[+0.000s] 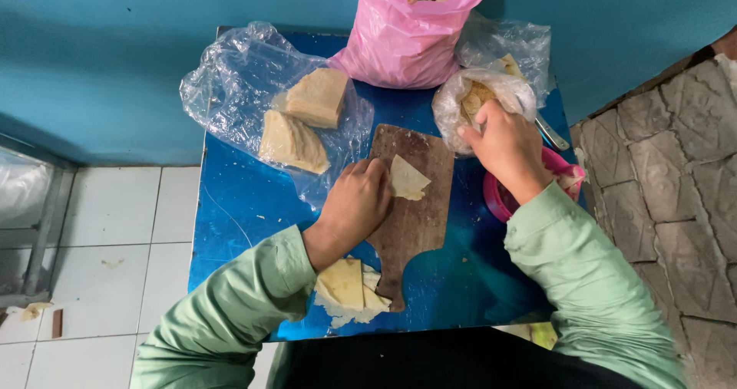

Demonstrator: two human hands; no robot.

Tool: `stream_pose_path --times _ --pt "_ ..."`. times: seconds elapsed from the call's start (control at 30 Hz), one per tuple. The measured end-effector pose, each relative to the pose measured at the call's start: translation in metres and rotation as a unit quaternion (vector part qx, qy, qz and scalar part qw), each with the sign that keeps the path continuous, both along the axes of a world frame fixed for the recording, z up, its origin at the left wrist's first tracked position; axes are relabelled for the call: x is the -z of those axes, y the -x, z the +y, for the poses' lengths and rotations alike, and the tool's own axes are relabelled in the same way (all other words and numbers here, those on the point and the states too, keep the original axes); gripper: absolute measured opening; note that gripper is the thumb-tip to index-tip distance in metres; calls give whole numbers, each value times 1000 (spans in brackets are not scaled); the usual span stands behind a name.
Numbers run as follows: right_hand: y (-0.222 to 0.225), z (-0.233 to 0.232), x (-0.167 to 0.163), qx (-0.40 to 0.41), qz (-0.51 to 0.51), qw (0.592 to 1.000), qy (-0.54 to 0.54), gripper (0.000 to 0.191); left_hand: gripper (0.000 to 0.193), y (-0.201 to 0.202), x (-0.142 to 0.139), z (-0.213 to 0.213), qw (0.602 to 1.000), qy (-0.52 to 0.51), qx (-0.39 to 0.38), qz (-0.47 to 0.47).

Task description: The person folds triangular pastry wrappers on a wooden board, spooning filling from a pink bowl onto each wrapper and pinching the edges closed, then arranges the folded pastries in overlapping rows on the board. Scraps are collected in the bowl and folded pieces accumulate as the work continues.

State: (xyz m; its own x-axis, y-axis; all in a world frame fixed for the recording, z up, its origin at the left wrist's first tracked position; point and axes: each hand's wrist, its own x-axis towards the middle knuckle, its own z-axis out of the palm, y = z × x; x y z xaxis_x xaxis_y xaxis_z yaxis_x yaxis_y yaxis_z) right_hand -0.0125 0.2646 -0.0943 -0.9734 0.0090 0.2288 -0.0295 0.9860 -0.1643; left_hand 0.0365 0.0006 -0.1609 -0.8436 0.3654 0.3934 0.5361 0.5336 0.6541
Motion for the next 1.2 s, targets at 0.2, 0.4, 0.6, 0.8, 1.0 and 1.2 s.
stream_pose_path --times 0.2,0.4,0.6,0.8,1.0,1.2 --pt "21 19 -12 -4 -7 993 117 35 16 5 4 -2 1000 6 -4 8" --pt "36 16 -25 17 24 987 157 19 18 7 5 -2 1000 7 -1 5" --pt "36 16 -27 -7 9 951 308 13 21 5 3 -3 1000 12 6 5" --pt "27 41 -27 60 -36 908 414 15 22 3 0 -4 1000 4 2 8" --pt "-10 63 -33 78 -55 870 484 17 18 1 0 -4 1000 -3 0 -7" --pt "-56 40 -34 42 -90 886 453 18 18 0 0 1 1000 -25 -9 -11"
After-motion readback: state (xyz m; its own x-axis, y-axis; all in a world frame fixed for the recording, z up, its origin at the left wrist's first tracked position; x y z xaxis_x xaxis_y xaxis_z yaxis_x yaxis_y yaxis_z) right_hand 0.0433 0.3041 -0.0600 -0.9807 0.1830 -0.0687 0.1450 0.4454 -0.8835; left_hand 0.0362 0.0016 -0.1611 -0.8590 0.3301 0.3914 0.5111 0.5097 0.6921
